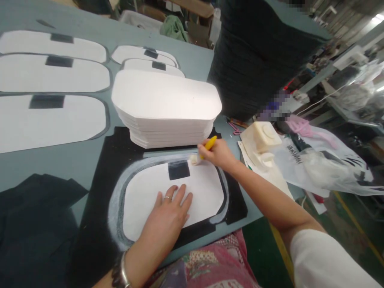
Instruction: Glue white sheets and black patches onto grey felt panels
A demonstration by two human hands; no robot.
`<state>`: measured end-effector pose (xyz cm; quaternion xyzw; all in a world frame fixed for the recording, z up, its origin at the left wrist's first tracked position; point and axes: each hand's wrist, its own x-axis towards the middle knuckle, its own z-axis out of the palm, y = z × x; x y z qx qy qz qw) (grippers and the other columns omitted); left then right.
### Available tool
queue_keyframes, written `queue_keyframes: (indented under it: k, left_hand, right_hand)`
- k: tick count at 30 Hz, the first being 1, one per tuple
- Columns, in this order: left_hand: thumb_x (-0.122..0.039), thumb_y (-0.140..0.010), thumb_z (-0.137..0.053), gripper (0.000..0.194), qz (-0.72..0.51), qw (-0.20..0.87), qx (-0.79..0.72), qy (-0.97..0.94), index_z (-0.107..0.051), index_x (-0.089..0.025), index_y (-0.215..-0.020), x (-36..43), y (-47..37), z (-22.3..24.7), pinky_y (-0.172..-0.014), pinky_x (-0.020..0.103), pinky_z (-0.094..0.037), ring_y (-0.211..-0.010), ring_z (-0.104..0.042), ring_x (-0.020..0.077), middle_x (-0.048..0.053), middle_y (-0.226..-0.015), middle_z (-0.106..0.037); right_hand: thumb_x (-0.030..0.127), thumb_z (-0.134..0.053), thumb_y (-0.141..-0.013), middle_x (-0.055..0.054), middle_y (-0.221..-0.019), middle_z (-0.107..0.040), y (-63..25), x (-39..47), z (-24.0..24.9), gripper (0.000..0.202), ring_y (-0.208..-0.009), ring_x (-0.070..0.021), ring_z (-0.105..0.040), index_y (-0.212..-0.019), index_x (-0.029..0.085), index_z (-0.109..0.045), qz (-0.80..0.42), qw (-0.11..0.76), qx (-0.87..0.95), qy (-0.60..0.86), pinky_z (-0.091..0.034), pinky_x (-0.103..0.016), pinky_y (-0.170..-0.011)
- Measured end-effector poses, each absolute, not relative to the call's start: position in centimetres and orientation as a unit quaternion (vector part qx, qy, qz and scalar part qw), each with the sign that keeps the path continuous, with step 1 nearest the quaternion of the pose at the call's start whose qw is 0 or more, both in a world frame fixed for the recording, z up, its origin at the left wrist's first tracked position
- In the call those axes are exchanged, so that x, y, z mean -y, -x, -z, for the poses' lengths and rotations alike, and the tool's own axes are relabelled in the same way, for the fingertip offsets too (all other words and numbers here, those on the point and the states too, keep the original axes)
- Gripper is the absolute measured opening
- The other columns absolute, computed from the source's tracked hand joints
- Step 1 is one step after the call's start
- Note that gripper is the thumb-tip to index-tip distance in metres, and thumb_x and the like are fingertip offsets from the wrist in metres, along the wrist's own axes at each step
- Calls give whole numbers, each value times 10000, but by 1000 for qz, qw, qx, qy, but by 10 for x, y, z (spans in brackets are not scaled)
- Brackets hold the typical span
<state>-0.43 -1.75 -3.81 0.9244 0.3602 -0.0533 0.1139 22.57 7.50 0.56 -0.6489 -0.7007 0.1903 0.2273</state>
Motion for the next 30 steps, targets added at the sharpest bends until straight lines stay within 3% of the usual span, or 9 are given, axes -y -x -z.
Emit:
queue_keyframes:
  k: [4,9,14,17,20,24,30]
  left_hand:
    - [-199,-942,-649,485,57,102,-358,-926,-650,-253,-1424,18,5,38,-1103,653,-512,-1413,-523,412,137,-1580,-543]
    - [-265,-941,-671,487,66,87,-354,-929,-653,-241,-1427,17,3,34,-1091,622,-525,-1396,-533,419,151,-1570,-549]
    - [-267,-952,-655,454,56,81,-348,-932,-668,-226,-1403,17,4,36,-1080,611,-525,-1388,-529,422,161,-1549,-562]
    - [-271,-954,-649,442,39,73,-340,-937,-669,-215,-1392,17,5,39,-1066,597,-523,-1374,-527,419,168,-1535,-564]
    - [-293,-968,-627,433,28,66,-326,-942,-662,-189,-1387,17,6,40,-1049,586,-520,-1353,-523,422,188,-1520,-558]
    - [-324,-974,-615,457,26,62,-316,-946,-640,-150,-1396,17,6,40,-1036,582,-512,-1336,-516,433,218,-1512,-543]
    - [-326,-965,-618,437,11,56,-310,-949,-641,-140,-1360,18,6,41,-1008,572,-511,-1325,-509,437,230,-1502,-532]
  right_hand:
    - [335,-620,-975,-9,-546,-643,-270,-54,-18,340,-550,-136,-615,-682,170,-667,-157,223,627,729,-373,-249,-593]
    - [515,-639,-967,-6,-684,-728,-253,-44,-1,363,-626,-132,-679,-819,192,-713,-233,337,620,669,-450,-230,-638]
    - [575,-631,-953,8,-570,-647,-267,25,8,448,-534,-131,-613,-687,215,-636,-169,310,554,754,-433,-256,-596]
    - [611,-638,-940,20,-488,-587,-269,62,-3,494,-469,-132,-575,-635,226,-587,-206,281,529,774,-407,-262,-537]
    - [625,-612,-961,17,-506,-611,-262,57,-9,500,-516,-135,-626,-660,226,-587,-239,318,514,760,-458,-253,-591]
    - [653,-567,-978,-2,-611,-666,-256,38,4,510,-576,-130,-637,-702,225,-579,-159,370,486,776,-455,-244,-602]
    - [586,-609,-973,19,-534,-594,-226,120,22,491,-504,-126,-556,-640,232,-540,-141,375,446,800,-424,-261,-561]
